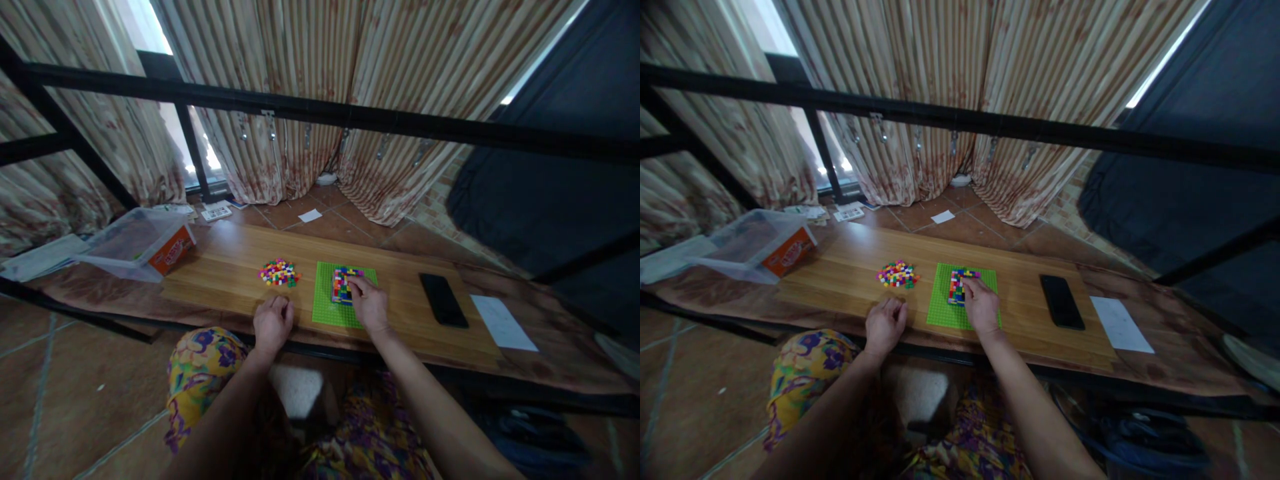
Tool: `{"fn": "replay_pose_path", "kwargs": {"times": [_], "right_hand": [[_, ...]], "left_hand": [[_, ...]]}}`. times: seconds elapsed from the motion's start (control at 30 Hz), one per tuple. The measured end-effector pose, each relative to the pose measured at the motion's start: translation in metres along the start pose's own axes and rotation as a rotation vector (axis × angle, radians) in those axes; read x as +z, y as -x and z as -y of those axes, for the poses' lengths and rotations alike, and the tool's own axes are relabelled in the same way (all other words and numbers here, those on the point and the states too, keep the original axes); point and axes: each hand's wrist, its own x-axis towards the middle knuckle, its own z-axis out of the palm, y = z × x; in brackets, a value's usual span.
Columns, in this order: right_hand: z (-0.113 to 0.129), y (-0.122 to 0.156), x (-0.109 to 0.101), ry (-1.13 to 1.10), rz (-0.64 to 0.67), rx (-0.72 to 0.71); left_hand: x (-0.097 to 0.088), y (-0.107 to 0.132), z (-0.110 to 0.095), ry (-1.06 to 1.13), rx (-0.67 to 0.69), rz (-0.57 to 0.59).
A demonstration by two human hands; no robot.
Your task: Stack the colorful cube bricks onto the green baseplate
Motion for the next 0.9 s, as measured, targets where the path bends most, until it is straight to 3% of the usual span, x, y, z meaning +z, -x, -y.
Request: {"fn": "replay_pose_path", "kwargs": {"times": [0.53,0.9], "right_hand": [[0.0,0.004,-0.002,-0.009,-0.038,-0.043],[-0.004,0.012,0.001,0.128,-0.055,-0.182]], "left_hand": [[0.0,0.0,-0.001,0.011,0.005,-0.015],[0.0,0.001,-0.001,0.01,0.012,-0.004]]}}
